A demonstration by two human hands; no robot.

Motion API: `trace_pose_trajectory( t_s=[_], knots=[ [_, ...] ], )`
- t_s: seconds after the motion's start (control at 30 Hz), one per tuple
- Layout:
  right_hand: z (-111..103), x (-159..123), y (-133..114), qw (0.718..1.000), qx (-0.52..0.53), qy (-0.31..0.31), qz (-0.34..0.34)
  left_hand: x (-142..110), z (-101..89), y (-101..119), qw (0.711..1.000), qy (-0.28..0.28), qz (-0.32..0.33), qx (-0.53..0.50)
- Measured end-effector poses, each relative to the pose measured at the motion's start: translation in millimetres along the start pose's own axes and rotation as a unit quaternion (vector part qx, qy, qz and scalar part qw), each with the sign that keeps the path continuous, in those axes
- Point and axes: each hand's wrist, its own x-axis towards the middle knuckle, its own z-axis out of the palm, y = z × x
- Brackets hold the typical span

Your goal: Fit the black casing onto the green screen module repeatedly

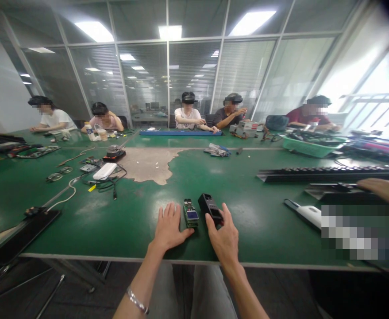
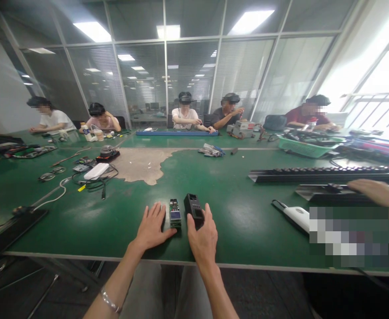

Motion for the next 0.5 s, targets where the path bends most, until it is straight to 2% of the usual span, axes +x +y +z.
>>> trace_pose_trajectory(
  t_s=[0.1, 0.23, 0.5],
  knots=[
    [-2.7, -1.0, -22.0, 0.999, 0.036, -0.007, -0.017, 0.5, 2.7, -0.8, 1.000, 0.011, -0.002, -0.018],
    [3.7, -8.0, -45.7, 0.997, 0.013, -0.030, -0.070, 0.5, 5.3, -1.5, 0.998, 0.029, -0.010, -0.055],
    [24.7, -17.4, -57.3, 0.990, -0.094, -0.047, -0.093, 0.1, 9.6, -4.8, 0.996, 0.043, 0.005, -0.072]
  ],
)
